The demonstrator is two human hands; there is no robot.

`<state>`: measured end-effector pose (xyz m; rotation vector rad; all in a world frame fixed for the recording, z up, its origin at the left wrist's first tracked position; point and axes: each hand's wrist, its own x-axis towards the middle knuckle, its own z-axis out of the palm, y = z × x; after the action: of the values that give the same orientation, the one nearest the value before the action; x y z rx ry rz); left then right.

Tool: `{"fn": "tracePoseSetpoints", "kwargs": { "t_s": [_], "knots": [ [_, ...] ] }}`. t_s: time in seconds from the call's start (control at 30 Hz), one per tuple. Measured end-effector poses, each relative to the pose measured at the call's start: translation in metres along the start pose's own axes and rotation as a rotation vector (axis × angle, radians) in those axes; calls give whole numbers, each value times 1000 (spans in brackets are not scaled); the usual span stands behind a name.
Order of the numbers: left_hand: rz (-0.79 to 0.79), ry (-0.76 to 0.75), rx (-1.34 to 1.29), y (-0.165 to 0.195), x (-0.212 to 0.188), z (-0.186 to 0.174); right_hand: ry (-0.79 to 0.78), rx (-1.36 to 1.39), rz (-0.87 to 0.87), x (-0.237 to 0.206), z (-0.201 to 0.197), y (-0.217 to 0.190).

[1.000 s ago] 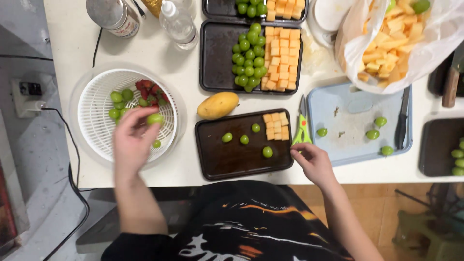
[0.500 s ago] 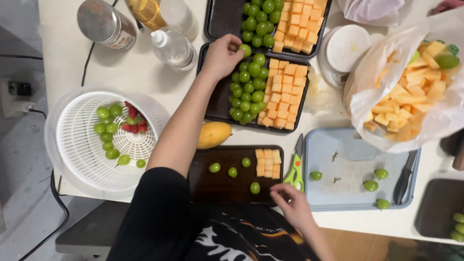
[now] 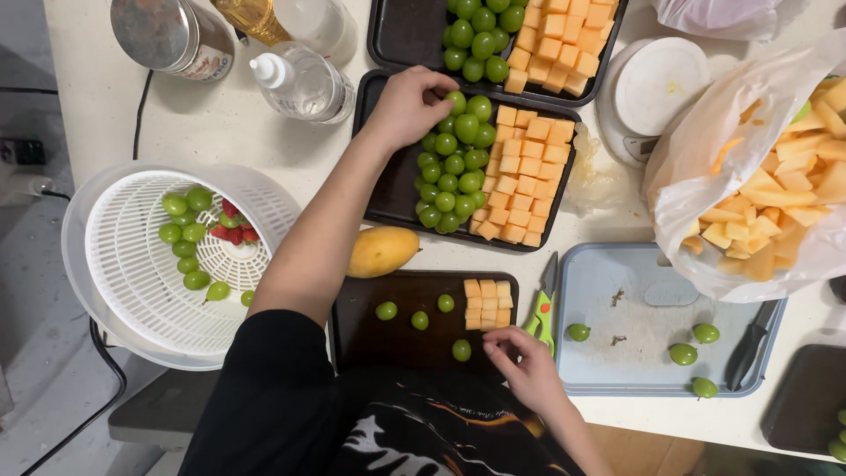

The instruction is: The person arranges green grapes and cubed melon on black trays, using shears to cut grape stems and placing the fruit into neat rows. The person then moves to a second station and places small red decorations onto individual pastries on metal trays.

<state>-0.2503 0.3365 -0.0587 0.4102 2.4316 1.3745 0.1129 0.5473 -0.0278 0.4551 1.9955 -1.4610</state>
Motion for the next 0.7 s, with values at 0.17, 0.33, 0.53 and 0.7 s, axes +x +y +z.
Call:
{"fn": "tracePoseSetpoints", "kwargs": {
  "t_s": [0.17,0.33,0.53,0.7],
  "knots": [
    [-54,42,-39,-1,-2,3,22,12,-14,-1,-1,3],
    [-30,229,-134,-4,-25,0,66,44,-42,-6,-2,8],
    [14,469,-430,14,-132,18,130,-55,-71,-17,-5,10],
    [114,446,-211,57,-267,7,133,-197,-270,-23,-2,-5]
  ]
}}
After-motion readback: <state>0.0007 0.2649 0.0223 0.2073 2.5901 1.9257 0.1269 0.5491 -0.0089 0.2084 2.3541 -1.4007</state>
